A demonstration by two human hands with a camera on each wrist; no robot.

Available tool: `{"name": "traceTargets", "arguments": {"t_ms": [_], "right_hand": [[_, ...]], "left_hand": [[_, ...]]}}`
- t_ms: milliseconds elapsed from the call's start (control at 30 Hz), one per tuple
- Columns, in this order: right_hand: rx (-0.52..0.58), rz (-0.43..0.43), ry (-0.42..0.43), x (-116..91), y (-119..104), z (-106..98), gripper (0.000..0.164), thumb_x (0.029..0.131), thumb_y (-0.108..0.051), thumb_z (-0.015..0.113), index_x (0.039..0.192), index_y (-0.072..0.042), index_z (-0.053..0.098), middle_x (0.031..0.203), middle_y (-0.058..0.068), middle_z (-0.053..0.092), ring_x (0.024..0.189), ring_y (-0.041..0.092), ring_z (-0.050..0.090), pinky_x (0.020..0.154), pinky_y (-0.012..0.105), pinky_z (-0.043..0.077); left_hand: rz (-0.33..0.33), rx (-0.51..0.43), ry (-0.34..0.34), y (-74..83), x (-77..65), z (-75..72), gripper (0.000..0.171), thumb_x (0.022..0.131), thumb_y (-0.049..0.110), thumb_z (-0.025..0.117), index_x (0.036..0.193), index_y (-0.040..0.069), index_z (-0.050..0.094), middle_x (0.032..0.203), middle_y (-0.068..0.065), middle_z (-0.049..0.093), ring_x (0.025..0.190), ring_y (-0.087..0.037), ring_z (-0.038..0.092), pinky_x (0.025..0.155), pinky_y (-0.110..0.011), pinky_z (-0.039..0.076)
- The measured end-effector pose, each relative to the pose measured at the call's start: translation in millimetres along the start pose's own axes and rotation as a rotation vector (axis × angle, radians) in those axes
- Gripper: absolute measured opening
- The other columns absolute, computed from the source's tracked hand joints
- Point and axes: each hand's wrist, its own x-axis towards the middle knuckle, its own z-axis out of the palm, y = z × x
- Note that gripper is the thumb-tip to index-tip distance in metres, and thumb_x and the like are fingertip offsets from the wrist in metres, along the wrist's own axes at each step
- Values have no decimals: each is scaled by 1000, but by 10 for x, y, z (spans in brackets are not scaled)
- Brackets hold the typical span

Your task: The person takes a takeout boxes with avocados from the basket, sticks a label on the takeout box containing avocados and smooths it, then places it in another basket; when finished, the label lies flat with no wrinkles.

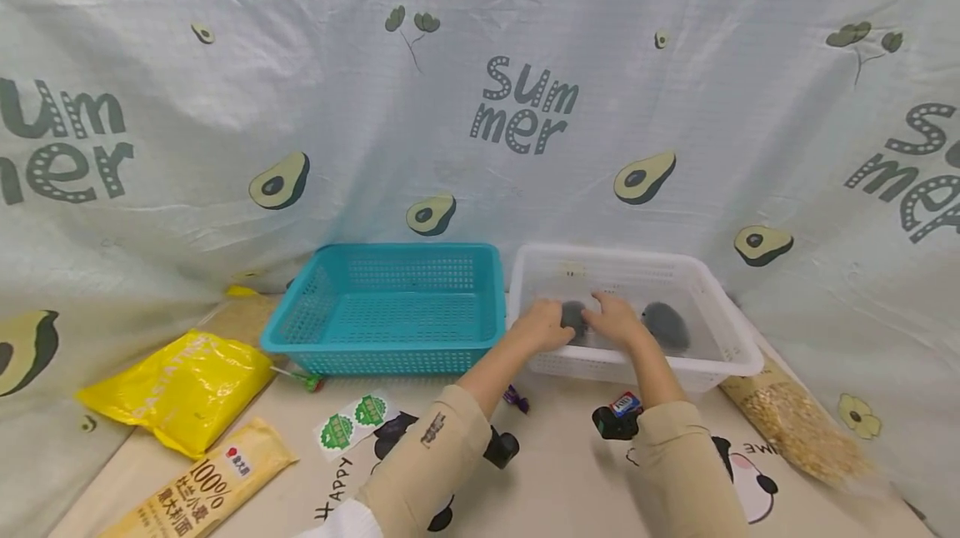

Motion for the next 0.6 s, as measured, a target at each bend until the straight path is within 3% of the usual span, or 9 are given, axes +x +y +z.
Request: {"name": "traceTargets", "arguments": {"t_ms": [100,300,433,600], "right_hand": [[77,22,6,-47,-20,-26,59,94,-31,39,137,7,22,136,33,23,122,50,24,94,60,27],[201,-26,113,-225,-44,-169,62,93,-41,38,140,-3,22,136,29,28,113,46,39,82,54,40],[269,-106,201,-383,-182,-243,59,91,-40,43,139,-9,28,130,23,38,95,31,48,68,36,43],[298,-253,343,-606,-504,-295,49,92,-28,47,136,-10,35,131,17,38,88,9,44,64,17,41]], "left_hand": [[51,1,62,-34,-27,5,40,89,38,48,117,10,56,121,-5,53,101,-19,55,78,-29,47],[250,-1,338,-167,-135,-43,37,90,37,46,119,16,57,127,-3,49,117,-17,44,94,-34,37],[357,17,443,-261,-364,-239,39,88,37,50,120,15,56,129,-5,48,118,-20,42,94,-40,36],[398,13,494,-331,-757,-530,44,86,39,53,124,17,53,134,-6,42,114,-30,41,91,-40,41]]}}
